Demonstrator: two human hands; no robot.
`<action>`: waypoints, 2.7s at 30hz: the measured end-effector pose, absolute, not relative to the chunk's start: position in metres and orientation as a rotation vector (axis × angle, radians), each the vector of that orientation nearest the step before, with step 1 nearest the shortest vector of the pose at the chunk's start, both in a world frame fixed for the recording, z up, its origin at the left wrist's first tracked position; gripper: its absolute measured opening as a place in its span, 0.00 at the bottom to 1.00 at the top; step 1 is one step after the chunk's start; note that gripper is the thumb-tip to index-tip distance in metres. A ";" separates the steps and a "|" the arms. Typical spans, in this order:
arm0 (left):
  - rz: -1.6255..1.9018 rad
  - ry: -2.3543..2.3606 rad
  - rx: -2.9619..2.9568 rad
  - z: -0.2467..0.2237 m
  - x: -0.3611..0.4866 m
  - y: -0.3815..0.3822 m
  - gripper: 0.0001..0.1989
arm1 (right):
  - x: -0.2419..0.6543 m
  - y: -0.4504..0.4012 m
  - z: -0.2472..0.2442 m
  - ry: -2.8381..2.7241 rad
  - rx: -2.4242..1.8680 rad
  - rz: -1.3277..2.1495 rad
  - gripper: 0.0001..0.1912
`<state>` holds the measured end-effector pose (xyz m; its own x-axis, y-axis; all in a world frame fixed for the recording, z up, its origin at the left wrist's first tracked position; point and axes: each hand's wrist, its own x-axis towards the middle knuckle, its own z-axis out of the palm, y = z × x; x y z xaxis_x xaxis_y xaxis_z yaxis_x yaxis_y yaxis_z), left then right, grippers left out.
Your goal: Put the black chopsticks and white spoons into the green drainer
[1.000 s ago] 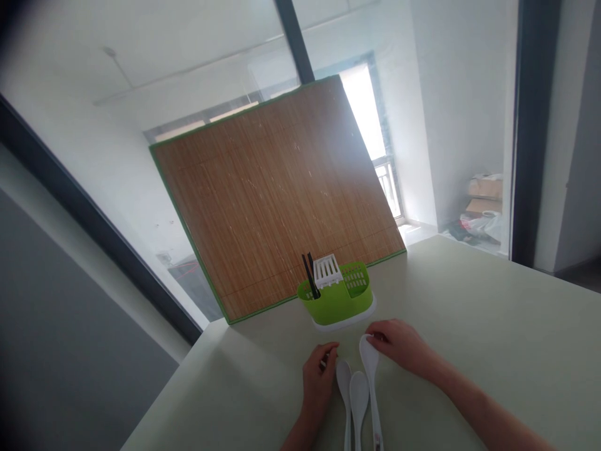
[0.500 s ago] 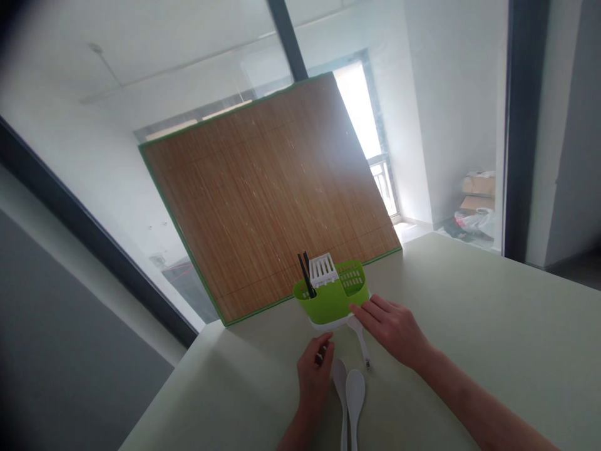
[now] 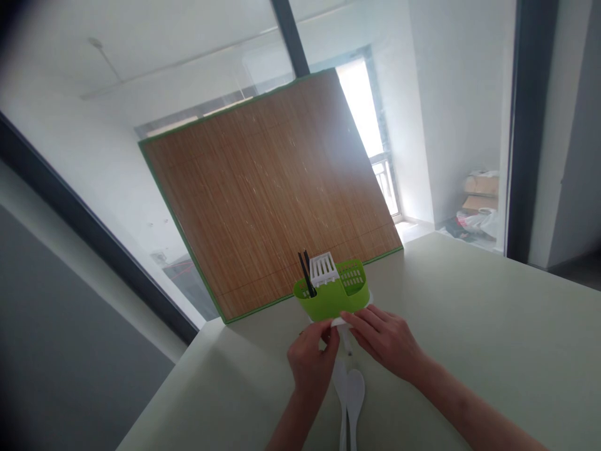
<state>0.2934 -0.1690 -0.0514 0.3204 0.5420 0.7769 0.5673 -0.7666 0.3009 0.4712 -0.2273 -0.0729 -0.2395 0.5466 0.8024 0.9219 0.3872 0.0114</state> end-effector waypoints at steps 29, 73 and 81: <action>-0.981 -1.982 -2.268 -0.010 0.281 0.001 0.13 | 0.471 -0.213 -0.114 -2.085 -1.469 -0.297 0.12; -1.940 -1.621 -2.457 -0.136 0.258 -0.094 0.14 | 0.472 -0.228 -0.080 -1.621 -1.352 -0.243 0.08; -1.947 -1.473 -2.583 -0.120 0.269 -0.111 0.13 | 0.476 -0.226 -0.068 -1.649 -1.236 -0.702 0.06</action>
<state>0.2692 -0.1107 -0.1204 0.0960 0.7967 0.5967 0.3572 -0.5872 0.7264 0.4763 -0.2263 -0.0685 -0.0636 0.4099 0.9099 0.9400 0.3307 -0.0833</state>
